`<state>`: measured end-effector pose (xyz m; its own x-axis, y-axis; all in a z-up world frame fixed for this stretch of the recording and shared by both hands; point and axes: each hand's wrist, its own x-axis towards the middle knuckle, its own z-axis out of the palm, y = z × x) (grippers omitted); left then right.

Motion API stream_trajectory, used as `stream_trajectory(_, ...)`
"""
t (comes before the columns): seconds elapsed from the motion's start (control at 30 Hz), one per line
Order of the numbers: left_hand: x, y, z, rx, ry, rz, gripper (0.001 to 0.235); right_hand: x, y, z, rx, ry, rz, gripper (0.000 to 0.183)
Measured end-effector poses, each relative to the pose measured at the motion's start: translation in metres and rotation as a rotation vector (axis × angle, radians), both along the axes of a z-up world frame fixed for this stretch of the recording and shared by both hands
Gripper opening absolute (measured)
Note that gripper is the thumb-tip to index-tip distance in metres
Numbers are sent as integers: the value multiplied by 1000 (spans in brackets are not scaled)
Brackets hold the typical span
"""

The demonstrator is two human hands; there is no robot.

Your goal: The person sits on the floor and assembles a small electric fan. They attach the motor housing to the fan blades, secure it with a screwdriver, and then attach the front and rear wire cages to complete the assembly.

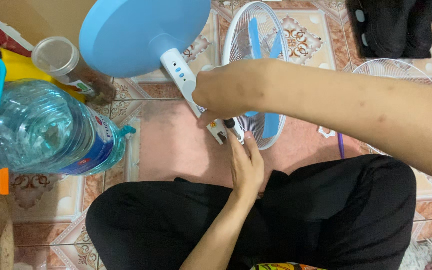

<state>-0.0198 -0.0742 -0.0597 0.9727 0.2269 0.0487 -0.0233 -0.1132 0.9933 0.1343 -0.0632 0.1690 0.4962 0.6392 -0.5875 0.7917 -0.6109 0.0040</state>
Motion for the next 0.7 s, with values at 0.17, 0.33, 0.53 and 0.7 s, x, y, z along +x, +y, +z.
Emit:
stream_trajectory(0.17,1,3,15,-35,86,-20,75,-1,5,10,-5,20,-1,34)
stream_trajectory(0.33,1,0,4,-32,121,-10,73,-10,13,20,-13,40,-6,26)
stream_trajectory(0.53,0,1,4,-27,130,-28,76,-15,14,34,-18,68,-13,22)
stream_trajectory(0.7,-2,-2,16,15,-11,77,74,-8,2,49,-28,94,-20,26)
